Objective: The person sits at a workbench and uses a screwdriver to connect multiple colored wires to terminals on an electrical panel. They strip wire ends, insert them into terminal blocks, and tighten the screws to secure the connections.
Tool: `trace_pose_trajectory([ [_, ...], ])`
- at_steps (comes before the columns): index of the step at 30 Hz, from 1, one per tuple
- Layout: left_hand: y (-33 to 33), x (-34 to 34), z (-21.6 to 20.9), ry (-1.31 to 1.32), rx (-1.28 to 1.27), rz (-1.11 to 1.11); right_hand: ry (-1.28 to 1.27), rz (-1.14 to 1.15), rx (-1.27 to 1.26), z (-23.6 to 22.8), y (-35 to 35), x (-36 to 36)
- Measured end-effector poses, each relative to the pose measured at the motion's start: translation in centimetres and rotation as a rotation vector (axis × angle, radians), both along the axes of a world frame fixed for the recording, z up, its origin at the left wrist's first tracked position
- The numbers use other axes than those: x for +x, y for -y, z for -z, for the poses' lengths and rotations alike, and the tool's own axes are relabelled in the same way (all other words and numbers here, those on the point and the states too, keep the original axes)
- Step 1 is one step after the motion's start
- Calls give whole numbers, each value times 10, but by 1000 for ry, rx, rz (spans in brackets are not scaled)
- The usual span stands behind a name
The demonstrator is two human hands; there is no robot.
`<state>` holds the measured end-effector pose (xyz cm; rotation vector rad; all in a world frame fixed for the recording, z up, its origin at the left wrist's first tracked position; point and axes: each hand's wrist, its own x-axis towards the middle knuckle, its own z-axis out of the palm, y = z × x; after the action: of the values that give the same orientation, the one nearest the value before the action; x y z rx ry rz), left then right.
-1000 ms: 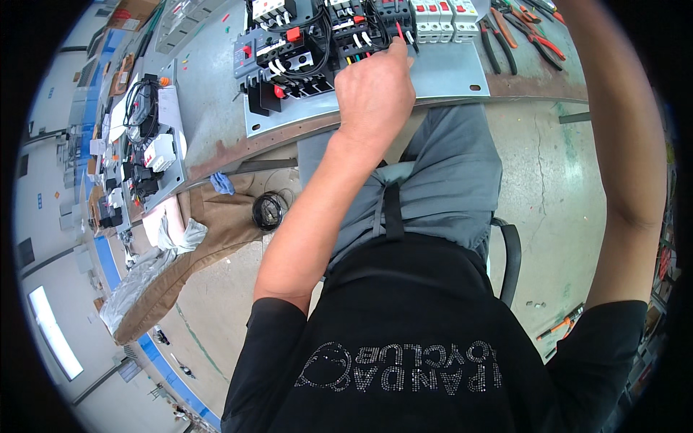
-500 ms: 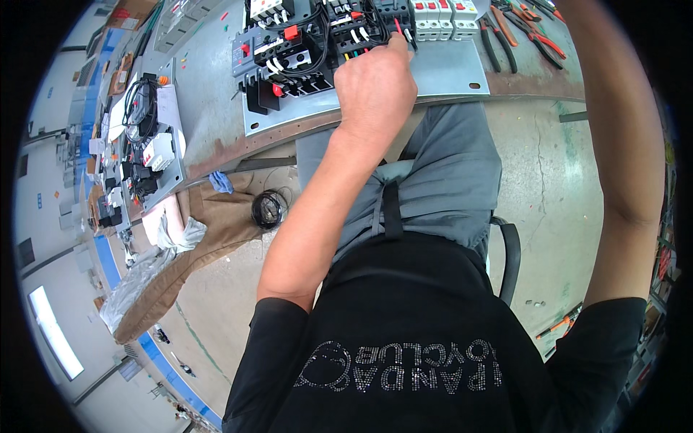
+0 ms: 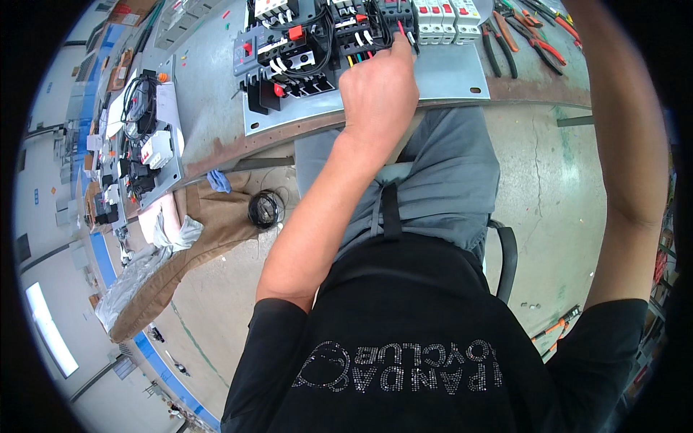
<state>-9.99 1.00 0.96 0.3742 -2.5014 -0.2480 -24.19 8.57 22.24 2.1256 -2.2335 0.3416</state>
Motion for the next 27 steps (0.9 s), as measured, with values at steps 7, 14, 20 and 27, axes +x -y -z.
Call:
trace_pose_trajectory([
  [7,2,-3,-3,2,-71,18,-28,100,-5,2,17,-12],
  [14,6,-7,0,-31,-84,27,97,143,71,-3,13,-1],
  [20,9,-10,-2,18,-37,10,-78,49,0,-3,0,-8],
  [27,7,-9,2,-12,-27,-19,89,431,270,-29,31,15],
])
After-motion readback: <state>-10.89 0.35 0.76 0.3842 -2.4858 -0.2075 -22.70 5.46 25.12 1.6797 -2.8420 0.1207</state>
